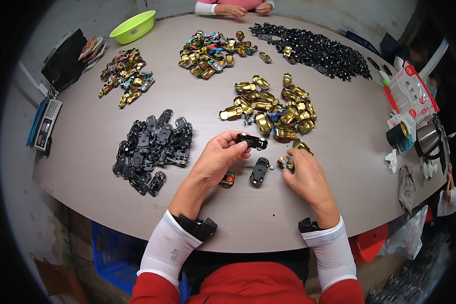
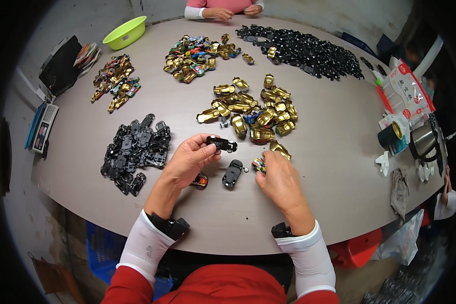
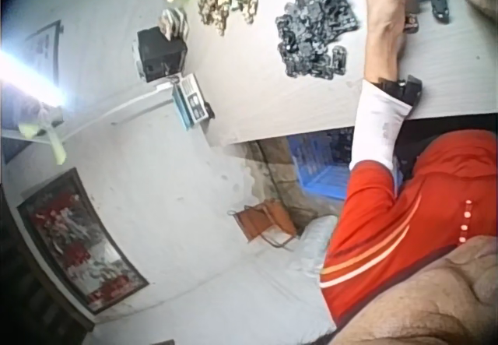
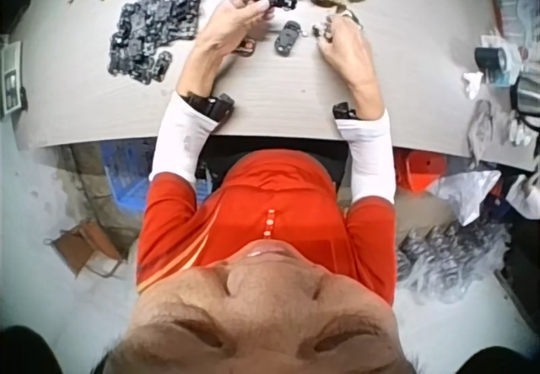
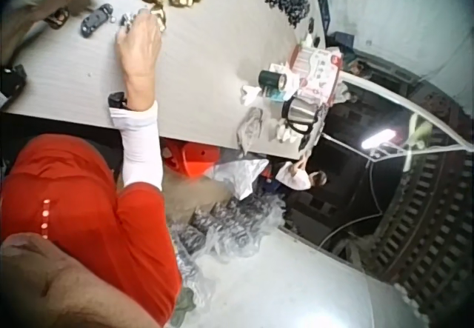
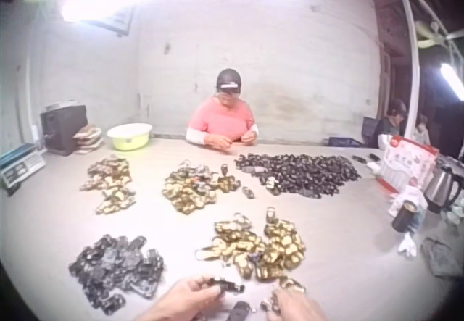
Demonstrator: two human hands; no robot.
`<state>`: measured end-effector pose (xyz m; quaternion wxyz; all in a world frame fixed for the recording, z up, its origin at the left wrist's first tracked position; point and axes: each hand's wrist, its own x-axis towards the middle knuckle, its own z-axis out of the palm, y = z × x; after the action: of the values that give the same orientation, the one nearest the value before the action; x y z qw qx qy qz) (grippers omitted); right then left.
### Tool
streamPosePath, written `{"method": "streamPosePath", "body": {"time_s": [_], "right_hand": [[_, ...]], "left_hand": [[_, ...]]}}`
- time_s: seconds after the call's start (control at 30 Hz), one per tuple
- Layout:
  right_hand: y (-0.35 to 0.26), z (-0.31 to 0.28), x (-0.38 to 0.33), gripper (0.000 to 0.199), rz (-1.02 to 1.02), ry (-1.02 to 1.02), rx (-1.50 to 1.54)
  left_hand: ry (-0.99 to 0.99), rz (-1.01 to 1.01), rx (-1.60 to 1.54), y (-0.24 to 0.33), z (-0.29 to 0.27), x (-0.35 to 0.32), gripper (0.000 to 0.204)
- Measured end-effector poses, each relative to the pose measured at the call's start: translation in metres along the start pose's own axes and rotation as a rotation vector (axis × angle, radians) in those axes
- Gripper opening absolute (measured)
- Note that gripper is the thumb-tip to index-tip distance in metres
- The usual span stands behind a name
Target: The person assembles small keychain components by hand at a table. They pick up black plastic bases and gold-colored metal shells, fit the shells onto the bases, and place the finished units on the table. The person repeats this process continuously, handling the parts one at a time.
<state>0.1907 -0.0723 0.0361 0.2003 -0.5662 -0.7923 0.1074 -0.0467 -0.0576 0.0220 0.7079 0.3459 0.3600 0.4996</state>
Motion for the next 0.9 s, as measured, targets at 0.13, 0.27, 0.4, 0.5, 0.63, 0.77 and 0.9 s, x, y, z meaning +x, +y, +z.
{"method": "streamPosePath", "body": {"time_s": [0.13,0.27,0.4,0.5,0.63,0.77,0.9], "right_hand": [[-0.017,-0.016,0.013,0.031,0.017,0.038,0.24],[-0.033,-0.005,0.023,0.029,-0.029,0.117,0.531],[-0.039,0.012,0.021,0.031,-0.078,0.135,0.599],[-0.036,0.017,0.02,0.036,-0.145,0.098,0.523],[-0.037,0.014,0.02,0.041,-0.091,0.122,0.634],[-0.035,0.016,0.02,0.044,0.018,0.212,0.848],[-0.038,0.023,0.016,0.044,-0.073,0.257,0.888]], "left_hand": [[0.021,0.0,0.053,0.001,-0.002,0.0,0.022],[0.079,-0.014,0.047,0.004,0.004,-0.003,0.022],[0.067,-0.037,-0.025,0.004,0.013,-0.005,0.021],[0.056,-0.034,-0.007,0.0,0.011,-0.004,0.02],[0.098,0.008,0.025,-0.002,0.007,-0.002,0.018],[0.146,0.039,0.024,0.001,0.005,0.0,0.018],[0.163,0.05,-0.007,0.002,0.005,-0.001,0.019]]}}
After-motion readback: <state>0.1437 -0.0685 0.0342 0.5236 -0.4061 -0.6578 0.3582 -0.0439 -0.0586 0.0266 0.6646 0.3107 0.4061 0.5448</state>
